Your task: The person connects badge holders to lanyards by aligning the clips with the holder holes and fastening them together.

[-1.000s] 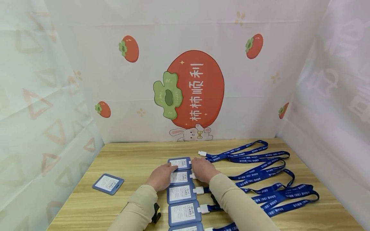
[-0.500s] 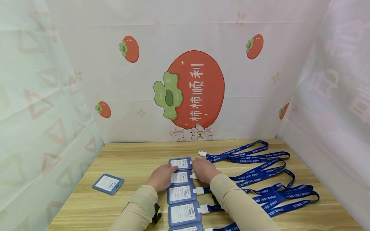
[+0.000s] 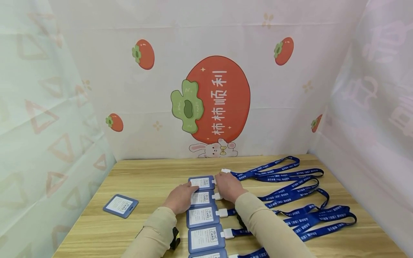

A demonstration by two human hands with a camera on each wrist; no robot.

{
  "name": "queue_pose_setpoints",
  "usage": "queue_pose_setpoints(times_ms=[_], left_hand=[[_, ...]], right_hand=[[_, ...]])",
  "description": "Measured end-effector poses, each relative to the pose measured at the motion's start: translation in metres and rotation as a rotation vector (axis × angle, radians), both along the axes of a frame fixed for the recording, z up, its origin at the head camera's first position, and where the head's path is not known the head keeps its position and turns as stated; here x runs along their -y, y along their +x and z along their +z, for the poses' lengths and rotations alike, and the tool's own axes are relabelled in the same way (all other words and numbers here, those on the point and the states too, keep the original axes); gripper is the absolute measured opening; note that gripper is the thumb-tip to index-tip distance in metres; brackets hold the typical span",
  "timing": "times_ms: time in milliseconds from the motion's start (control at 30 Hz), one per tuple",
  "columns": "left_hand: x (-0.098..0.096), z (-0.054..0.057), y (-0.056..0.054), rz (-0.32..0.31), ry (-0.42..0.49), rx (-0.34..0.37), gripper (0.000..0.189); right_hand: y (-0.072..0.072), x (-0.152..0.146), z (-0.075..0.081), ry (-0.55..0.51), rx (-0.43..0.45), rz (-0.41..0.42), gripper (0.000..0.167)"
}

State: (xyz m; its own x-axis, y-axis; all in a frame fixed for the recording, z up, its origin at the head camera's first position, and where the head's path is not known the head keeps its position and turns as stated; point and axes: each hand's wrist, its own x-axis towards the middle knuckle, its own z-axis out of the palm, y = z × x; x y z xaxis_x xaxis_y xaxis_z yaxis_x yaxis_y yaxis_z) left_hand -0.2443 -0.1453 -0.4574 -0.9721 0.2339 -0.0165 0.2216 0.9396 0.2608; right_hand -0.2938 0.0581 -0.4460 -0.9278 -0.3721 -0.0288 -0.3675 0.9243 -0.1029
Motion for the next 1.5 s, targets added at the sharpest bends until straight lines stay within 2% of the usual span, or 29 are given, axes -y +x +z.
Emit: queue_pose_setpoints(times_ms=[233, 400, 500, 633, 1000, 1200, 1333, 1500], left_hand=[[-0.001, 0.001, 0.000, 0.009, -0.009, 0.010, 0.043], [0.000, 0.000, 0.000, 0.009, -0.010, 0.010, 0.043], [0.001, 0.001, 0.001, 0.002, -0.018, 0.002, 0.043], [0.002, 0.002, 0.002, -0.004, -0.024, -0.004, 0.044], [0.000, 0.005, 0.003, -0.035, -0.020, -0.014, 0.044], [0.001, 0.008, 0.003, -0.017, -0.002, 0.005, 0.043], [0.002, 0.006, 0.002, -0.004, 0.007, 0.017, 0.043], [0.002, 0.005, 0.003, 0.002, 0.015, 0.030, 0.042]], right_hand=[[-0.013, -0.008, -0.004, 0.024, -0.045, -0.076, 0.040], [-0.019, -0.008, -0.002, 0.035, -0.024, -0.130, 0.041], [-0.022, -0.006, 0.000, 0.080, -0.010, -0.146, 0.038], [-0.025, -0.002, 0.000, 0.131, 0.013, -0.138, 0.030], [-0.030, 0.003, -0.003, 0.121, 0.034, -0.105, 0.025], [-0.031, 0.007, -0.003, 0.123, 0.028, -0.063, 0.025], [-0.031, 0.008, -0.003, 0.093, 0.042, -0.046, 0.027], [-0.031, 0.010, -0.002, 0.104, 0.052, -0.028, 0.029]])
